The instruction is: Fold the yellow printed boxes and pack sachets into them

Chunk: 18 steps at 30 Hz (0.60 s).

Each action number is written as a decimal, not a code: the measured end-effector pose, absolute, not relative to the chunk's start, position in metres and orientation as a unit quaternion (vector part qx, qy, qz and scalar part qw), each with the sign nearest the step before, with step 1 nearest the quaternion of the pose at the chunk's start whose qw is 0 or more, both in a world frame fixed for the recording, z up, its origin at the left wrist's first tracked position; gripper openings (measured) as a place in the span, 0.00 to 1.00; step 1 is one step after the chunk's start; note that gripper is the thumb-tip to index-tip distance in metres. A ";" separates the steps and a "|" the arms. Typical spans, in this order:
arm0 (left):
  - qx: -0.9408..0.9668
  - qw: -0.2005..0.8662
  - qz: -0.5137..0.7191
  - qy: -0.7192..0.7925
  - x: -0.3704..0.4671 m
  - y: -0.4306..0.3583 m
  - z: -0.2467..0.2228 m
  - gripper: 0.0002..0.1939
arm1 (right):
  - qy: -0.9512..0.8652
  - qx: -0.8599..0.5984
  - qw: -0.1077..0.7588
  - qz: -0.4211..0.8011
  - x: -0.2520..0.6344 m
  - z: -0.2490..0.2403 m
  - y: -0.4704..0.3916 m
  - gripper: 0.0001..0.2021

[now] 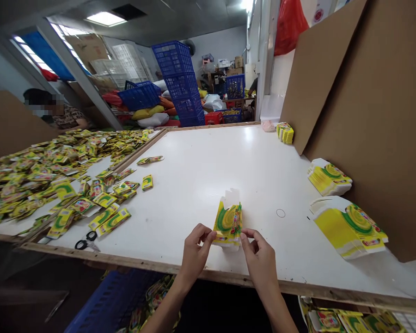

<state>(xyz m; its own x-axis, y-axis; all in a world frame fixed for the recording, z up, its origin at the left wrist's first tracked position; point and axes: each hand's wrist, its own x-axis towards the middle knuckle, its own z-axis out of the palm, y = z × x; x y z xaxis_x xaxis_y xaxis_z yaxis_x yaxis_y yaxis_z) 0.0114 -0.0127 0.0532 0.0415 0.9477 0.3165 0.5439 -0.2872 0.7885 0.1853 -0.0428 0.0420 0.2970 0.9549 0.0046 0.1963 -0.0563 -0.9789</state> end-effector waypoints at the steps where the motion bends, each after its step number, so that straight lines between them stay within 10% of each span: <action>1: 0.681 0.259 0.433 0.531 0.011 -0.016 0.057 0.14 | -0.453 -0.602 0.526 0.395 0.185 0.044 -0.042 0.23; 10: 0.462 0.753 0.385 0.268 0.005 -0.031 0.074 0.27 | -0.478 -0.447 0.480 0.585 0.174 0.053 -0.061 0.19; 18: 0.353 0.823 0.382 0.230 0.002 -0.040 0.070 0.26 | -0.672 -0.508 0.481 0.243 0.186 0.076 -0.066 0.13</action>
